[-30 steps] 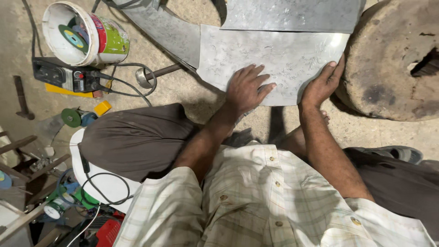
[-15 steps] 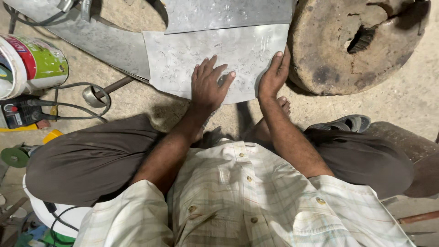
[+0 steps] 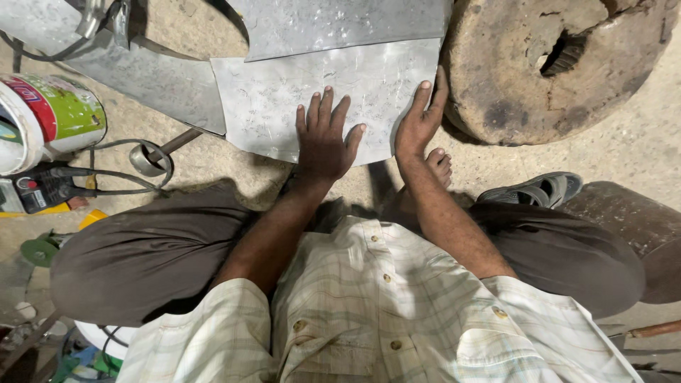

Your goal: The person hammers a metal sheet on a curved anvil to shape it, then repeatedly fits the sheet onto a larger curved metal structure to check alignment. The person adjusts the sheet's position and continues hammering to refine the fit.

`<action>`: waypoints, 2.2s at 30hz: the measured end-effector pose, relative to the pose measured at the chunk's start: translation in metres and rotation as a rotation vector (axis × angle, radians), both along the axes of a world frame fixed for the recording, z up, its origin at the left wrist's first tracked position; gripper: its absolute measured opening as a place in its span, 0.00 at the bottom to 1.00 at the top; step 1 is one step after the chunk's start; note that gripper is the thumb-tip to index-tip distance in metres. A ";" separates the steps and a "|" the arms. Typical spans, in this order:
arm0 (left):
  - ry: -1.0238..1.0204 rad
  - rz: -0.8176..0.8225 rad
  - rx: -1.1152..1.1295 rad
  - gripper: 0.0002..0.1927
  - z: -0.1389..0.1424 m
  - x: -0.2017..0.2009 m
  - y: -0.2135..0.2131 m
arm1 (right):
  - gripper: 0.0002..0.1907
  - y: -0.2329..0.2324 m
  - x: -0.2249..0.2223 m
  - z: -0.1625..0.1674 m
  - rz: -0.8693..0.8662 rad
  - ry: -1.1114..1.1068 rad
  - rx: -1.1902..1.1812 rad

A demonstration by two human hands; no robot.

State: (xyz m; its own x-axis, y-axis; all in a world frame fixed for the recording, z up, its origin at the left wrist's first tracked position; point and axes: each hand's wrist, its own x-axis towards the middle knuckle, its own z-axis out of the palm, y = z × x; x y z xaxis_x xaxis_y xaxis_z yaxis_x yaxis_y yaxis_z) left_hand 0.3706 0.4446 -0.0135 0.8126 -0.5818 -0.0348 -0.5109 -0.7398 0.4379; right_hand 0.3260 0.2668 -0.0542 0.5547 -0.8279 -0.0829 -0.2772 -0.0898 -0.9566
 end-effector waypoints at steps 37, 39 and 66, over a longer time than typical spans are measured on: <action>0.323 0.000 0.375 0.56 0.001 0.010 0.011 | 0.37 0.001 -0.003 -0.014 0.076 0.026 0.264; 0.327 -0.018 0.427 0.56 0.001 0.009 0.010 | 0.38 -0.002 -0.004 -0.022 0.079 0.020 0.240; 0.263 0.008 0.329 0.48 0.020 0.008 0.016 | 0.32 0.021 0.012 0.051 0.120 -0.005 0.172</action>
State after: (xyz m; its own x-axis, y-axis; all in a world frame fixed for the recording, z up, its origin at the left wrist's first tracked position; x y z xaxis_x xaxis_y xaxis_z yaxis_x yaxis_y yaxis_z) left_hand 0.3789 0.4608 0.0061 0.7559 -0.4985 -0.4243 -0.4068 -0.8655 0.2922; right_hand 0.3377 0.2879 -0.0035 0.6492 -0.7297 -0.2148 -0.2698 0.0432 -0.9620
